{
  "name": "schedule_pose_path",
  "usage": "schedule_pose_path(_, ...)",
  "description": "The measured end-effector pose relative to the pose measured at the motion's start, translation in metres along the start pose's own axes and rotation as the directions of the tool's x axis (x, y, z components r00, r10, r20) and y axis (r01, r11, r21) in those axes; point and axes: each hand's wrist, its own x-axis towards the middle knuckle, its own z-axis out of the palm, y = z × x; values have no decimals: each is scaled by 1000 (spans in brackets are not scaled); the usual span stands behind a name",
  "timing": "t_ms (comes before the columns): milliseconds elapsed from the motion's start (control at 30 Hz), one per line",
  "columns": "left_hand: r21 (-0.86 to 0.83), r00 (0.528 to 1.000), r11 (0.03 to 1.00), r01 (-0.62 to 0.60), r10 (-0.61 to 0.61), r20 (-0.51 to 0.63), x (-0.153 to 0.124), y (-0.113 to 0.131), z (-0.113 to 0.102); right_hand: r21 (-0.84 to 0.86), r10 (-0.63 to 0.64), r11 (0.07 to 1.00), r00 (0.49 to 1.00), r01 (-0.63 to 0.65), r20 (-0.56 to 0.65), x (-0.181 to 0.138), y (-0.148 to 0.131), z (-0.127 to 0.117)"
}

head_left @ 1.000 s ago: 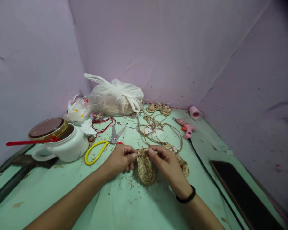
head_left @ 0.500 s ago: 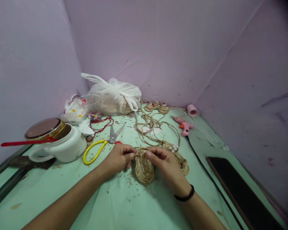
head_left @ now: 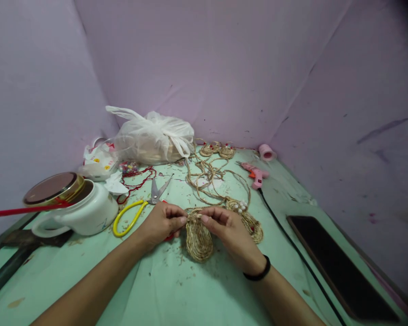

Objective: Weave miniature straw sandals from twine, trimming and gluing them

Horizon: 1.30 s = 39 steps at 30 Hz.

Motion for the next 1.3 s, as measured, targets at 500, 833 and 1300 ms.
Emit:
schedule_pose_path(500, -86, 996, 995, 47, -53, -71, 2, -6, -1, 251, 165, 956, 986, -153, -25, 1, -5, -6)
schedule_pose_path(833, -50, 998, 998, 25, -28, -62, 1, -5, -1, 208, 160, 966, 987, -153, -18, 1, -4, -2)
schedule_pose_path(1300, -49, 999, 999, 9, -11, -53, 0, -2, -1, 193, 217, 957, 976, -217, 19, -2, -13, -14)
